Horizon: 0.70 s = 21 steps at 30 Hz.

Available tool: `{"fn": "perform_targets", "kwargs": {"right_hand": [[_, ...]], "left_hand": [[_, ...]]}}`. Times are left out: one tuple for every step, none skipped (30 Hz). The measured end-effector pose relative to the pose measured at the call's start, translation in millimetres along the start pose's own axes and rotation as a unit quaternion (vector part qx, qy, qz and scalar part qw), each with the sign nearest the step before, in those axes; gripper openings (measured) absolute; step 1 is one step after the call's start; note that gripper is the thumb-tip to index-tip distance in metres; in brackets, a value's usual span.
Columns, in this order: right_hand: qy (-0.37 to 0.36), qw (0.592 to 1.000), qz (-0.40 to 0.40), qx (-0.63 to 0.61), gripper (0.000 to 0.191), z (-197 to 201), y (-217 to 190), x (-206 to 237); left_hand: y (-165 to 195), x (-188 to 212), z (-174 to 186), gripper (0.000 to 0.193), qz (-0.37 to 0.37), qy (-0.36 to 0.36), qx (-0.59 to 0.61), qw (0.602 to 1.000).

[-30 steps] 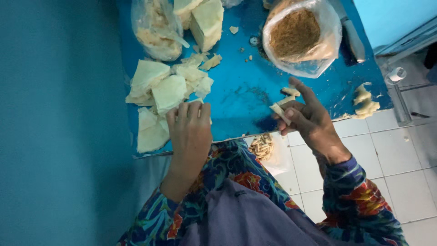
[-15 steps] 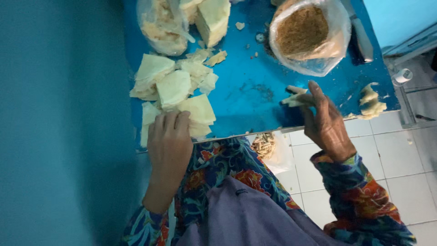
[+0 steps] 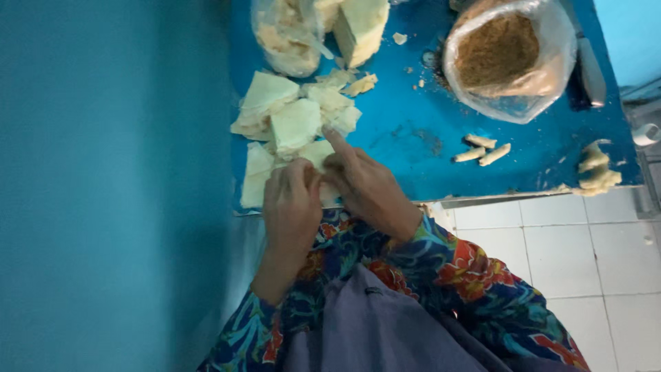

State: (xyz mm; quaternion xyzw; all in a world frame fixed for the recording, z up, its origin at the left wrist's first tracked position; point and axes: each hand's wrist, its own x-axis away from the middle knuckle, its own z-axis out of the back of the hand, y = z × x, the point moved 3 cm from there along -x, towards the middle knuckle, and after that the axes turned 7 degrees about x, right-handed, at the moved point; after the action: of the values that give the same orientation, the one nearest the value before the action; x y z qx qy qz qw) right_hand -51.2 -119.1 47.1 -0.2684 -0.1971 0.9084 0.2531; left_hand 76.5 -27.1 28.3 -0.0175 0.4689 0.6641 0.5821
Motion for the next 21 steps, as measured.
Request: {"fn": "perform_targets", "kwargs": {"right_hand": [[0.002,1.0,-0.026,-0.011,0.074,-1.8,0.0,-4.8],[0.003,0.998,-0.052,-0.021,0.072,-1.3,2.0,-8.5],[0.004,0.996,-0.079,-0.03,0.07,0.6,5.5,-11.6],[-0.003,0.993,-0.098,-0.059,0.071,3.1,9.5,-13.7],[-0.008,0.989,-0.117,-0.089,0.072,6.1,14.8,-16.1],[-0.014,0.984,-0.136,-0.118,0.073,8.5,20.2,-18.3],[-0.022,0.977,-0.152,-0.148,0.071,9.5,24.5,-18.9],[-0.03,0.969,-0.167,-0.177,0.07,9.8,29.0,-19.6],[-0.036,0.961,-0.181,-0.205,0.068,9.9,33.9,-20.5],[-0.036,0.949,-0.194,-0.246,0.066,9.5,38.4,-21.2],[-0.037,0.934,-0.208,-0.287,0.063,7.4,42.8,-21.2],[-0.039,0.918,-0.221,-0.327,0.061,5.5,46.9,-21.2],[-0.032,0.902,-0.241,-0.356,0.058,4.7,51.9,-20.5],[-0.025,0.885,-0.262,-0.384,0.054,4.3,56.4,-19.6],[-0.017,0.867,-0.281,-0.411,0.051,4.6,60.8,-19.3],[-0.001,0.857,-0.289,-0.426,0.051,8.1,65.1,-19.3],[0.014,0.847,-0.298,-0.441,0.051,12.2,68.1,-18.8],[0.03,0.835,-0.306,-0.456,0.052,17.8,70.7,-18.4],[0.042,0.843,-0.292,-0.45,0.051,28.9,73.1,-18.5],[0.055,0.85,-0.278,-0.444,0.051,43.1,75.4,-17.4],[0.068,0.857,-0.265,-0.438,0.051,57.6,76.6,-15.0]], "left_hand": [[-1.5,0.2,-0.4,0.023,0.0,0.008,0.014,1.0],[-2.7,0.7,-0.8,0.022,0.001,0.015,0.029,0.999],[-3.0,1.5,-1.3,0.024,-0.007,0.016,0.02,1.0],[-3.3,1.9,-2.2,0.025,-0.016,0.016,0.011,1.0],[-3.6,2.1,-2.9,0.027,-0.025,0.016,0.003,1.0],[-3.5,1.8,-4.1,0.027,-0.039,0.014,-0.01,0.999],[-3.1,1.7,-6.1,0.027,-0.052,0.012,-0.023,0.998],[-2.8,1.9,-7.7,0.027,-0.065,0.009,-0.035,0.997],[-3.1,1.8,-9.0,0.026,-0.073,0.008,-0.051,0.996],[-3.4,1.7,-9.8,0.025,-0.08,0.007,-0.067,0.994],[-4.2,2.8,-10.7,0.024,-0.087,0.005,-0.084,0.993],[-4.9,3.7,-11.0,0.022,-0.089,0.003,-0.083,0.993],[-5.7,4.6,-11.7,0.021,-0.091,0.001,-0.082,0.992],[-6.2,5.9,-12.3,0.019,-0.093,-0.002,-0.081,0.992],[-7.1,6.0,-13.5,0.019,-0.093,-0.003,-0.09,0.992],[-8.0,6.0,-15.0,0.019,-0.093,-0.004,-0.099,0.991],[-8.1,7.2,-15.5,0.018,-0.093,-0.007,-0.108,0.99],[-8.4,7.8,-16.2,0.018,-0.092,-0.008,-0.117,0.989],[-8.6,7.8,-17.0,0.017,-0.092,-0.007,-0.126,0.988],[-8.4,7.9,-17.2,0.017,-0.091,-0.008,-0.134,0.987],[-8.0,7.6,-16.6,0.017,-0.094,-0.005,-0.128,0.987]]}}
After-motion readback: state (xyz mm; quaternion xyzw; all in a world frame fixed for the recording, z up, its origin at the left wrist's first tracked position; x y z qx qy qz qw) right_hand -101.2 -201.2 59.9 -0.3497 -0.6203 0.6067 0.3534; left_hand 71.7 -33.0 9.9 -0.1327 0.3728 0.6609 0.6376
